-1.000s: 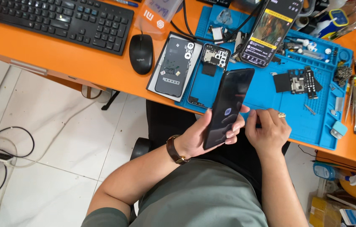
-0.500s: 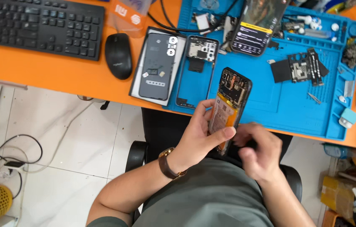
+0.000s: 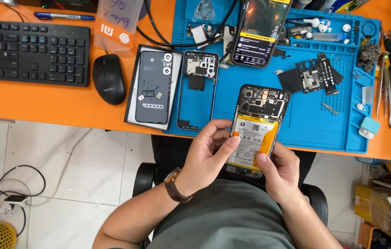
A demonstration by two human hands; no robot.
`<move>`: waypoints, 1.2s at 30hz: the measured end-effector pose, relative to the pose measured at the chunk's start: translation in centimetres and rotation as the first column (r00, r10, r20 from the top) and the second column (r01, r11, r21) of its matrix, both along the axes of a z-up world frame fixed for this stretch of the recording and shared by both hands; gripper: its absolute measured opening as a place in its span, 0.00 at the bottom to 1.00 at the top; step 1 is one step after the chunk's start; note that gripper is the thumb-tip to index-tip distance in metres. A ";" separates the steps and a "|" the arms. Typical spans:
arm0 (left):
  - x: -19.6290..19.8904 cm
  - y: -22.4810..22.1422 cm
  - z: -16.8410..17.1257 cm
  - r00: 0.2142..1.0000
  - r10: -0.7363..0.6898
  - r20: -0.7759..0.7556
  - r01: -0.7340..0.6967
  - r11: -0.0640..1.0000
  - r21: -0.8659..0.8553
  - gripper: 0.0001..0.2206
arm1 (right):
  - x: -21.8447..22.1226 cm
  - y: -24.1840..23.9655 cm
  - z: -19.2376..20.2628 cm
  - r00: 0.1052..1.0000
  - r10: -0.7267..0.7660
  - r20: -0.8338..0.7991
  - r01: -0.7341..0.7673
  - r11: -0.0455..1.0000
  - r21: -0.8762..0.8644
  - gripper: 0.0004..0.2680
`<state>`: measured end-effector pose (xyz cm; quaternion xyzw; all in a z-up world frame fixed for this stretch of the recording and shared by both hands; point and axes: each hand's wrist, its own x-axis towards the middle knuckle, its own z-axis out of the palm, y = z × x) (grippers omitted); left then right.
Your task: The person holds a disassembled smartphone, connects internal components, and powers on the device to verify the screen. They then use a plastic prying tool to separate the screen assembly from the phone's frame.
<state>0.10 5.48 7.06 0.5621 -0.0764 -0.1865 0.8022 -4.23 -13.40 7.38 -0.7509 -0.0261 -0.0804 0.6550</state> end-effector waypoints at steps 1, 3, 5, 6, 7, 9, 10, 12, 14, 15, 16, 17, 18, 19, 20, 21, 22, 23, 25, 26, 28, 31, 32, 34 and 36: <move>0.0 -0.1 -0.2 1.000 -0.003 0.012 0.003 1.000 0.013 0.16 | -0.2 -0.2 -0.1 1.000 -0.005 0.003 0.005 1.000 0.011 0.09; 0.1 -0.3 -0.6 1.000 -0.013 0.023 0.013 1.000 0.028 0.16 | -0.7 -0.7 -0.9 1.000 -0.016 0.005 0.016 1.000 0.024 0.08; 0.4 -0.8 -0.9 0.999 -0.031 0.039 0.030 0.998 0.047 0.17 | -1.5 -1.6 -2.1 1.000 -0.026 0.012 0.025 0.999 0.037 0.07; 0.5 -0.9 -0.8 0.998 -0.040 0.041 0.038 0.998 0.046 0.17 | -1.6 -1.7 -2.1 0.999 -0.034 0.014 0.033 0.999 0.037 0.07; 0.5 -1.1 -0.6 0.997 -0.057 0.043 0.055 0.997 0.046 0.16 | -1.6 -1.9 -2.2 0.999 -0.035 0.015 0.035 0.999 0.039 0.08; 0.5 -1.5 -0.4 0.995 -0.084 0.046 0.082 0.996 0.045 0.16 | -1.8 -2.1 -2.0 0.999 -0.046 0.018 0.046 0.998 0.041 0.09; 0.5 -1.8 -0.3 0.994 -0.097 0.042 0.096 0.995 0.041 0.15 | -1.9 -2.1 -1.8 0.998 -0.053 0.013 0.053 0.997 0.057 0.09; 0.5 -2.2 -0.4 0.992 -0.120 0.038 0.119 0.992 0.038 0.15 | -2.0 -2.2 -1.6 0.998 -0.070 0.009 0.069 0.995 0.072 0.10; 0.5 -2.6 -0.5 0.986 -0.160 0.045 0.158 0.987 0.040 0.15 | -2.1 -2.3 -1.5 0.996 -0.092 0.017 0.089 0.987 0.137 0.12; 0.5 -2.8 -0.1 0.984 -0.170 0.045 0.169 0.985 0.040 0.15 | -2.5 -2.5 -2.0 0.995 -0.103 0.017 0.100 0.986 0.136 0.12; 0.5 -3.0 0.2 0.980 -0.193 0.053 0.190 0.980 0.058 0.14 | -2.8 -2.7 -2.5 0.992 -0.125 0.009 0.122 0.977 0.174 0.13; 0.6 -3.2 0.6 0.975 -0.216 0.061 0.211 0.975 0.076 0.13 | -3.1 -2.9 -3.0 0.989 -0.148 0.001 0.144 0.967 0.211 0.14; 0.7 -3.4 1.0 0.972 -0.227 0.062 0.222 0.972 0.073 0.13 | -3.3 -2.9 -2.9 0.987 -0.159 0.002 0.155 0.966 0.209 0.14; 0.8 -3.6 1.4 0.967 -0.251 0.054 0.247 0.966 0.072 0.10 | -3.4 -2.9 -2.8 0.985 -0.172 -0.011 0.170 0.959 0.228 0.16; 0.9 -3.7 1.7 0.962 -0.270 0.044 0.267 0.961 0.070 0.08 | -3.6 -2.9 -2.7 0.983 -0.181 -0.026 0.182 0.952 0.247 0.17; 1.0 -3.8 1.6 0.960 -0.277 0.043 0.274 0.959 0.068 0.08 | -3.6 -3.0 -2.7 0.982 -0.188 -0.027 0.189 0.951 0.244 0.17; 1.0 -3.9 1.5 0.960 -0.276 0.048 0.272 0.959 0.073 0.07 | -3.6 -3.0 -2.8 0.980 -0.194 -0.034 0.196 0.950 0.241 0.17; 1.0 -3.8 1.4 0.960 -0.275 0.053 0.270 0.960 0.079 0.07 | -3.6 -3.0 -2.9 0.979 -0.199 -0.041 0.203 0.950 0.238 0.18; 1.0 -3.6 1.4 0.962 -0.267 0.063 0.260 0.960 0.098 0.08 | -3.7 -3.2 -3.4 0.977 -0.203 -0.067 0.213 0.949 0.231 0.17; 1.1 -3.4 1.4 0.961 -0.265 0.078 0.255 0.960 0.118 0.10 | -3.8 -3.2 -3.7 0.973 -0.212 -0.088 0.226 0.948 0.224 0.16; 0.8 -3.1 1.0 0.965 -0.246 0.086 0.232 0.963 0.139 0.10 | -3.2 -3.3 -4.1 0.976 -0.204 -0.077 0.216 0.950 0.225 0.15; 0.6 -2.1 0.9 0.975 -0.203 0.092 0.187 0.970 0.152 0.09 | -2.3 -3.0 -4.4 0.983 -0.170 -0.073 0.181 0.963 0.200 0.14; 0.5 -1.8 1.0 0.979 -0.184 0.093 0.170 0.975 0.142 0.09 | -2.0 -2.9 -4.5 0.986 -0.148 -0.077 0.159 0.972 0.172 0.15; 0.2 -1.0 0.7 0.986 -0.144 0.088 0.130 0.981 0.141 0.09 | -1.1 -1.6 -3.5 0.990 -0.111 -0.084 0.125 0.975 0.182 0.15; -0.3 -0.3 0.3 0.991 -0.105 0.087 0.092 0.986 0.141 0.10 | -0.6 -0.7 -3.4 0.993 -0.075 -0.088 0.091 0.977 0.194 0.16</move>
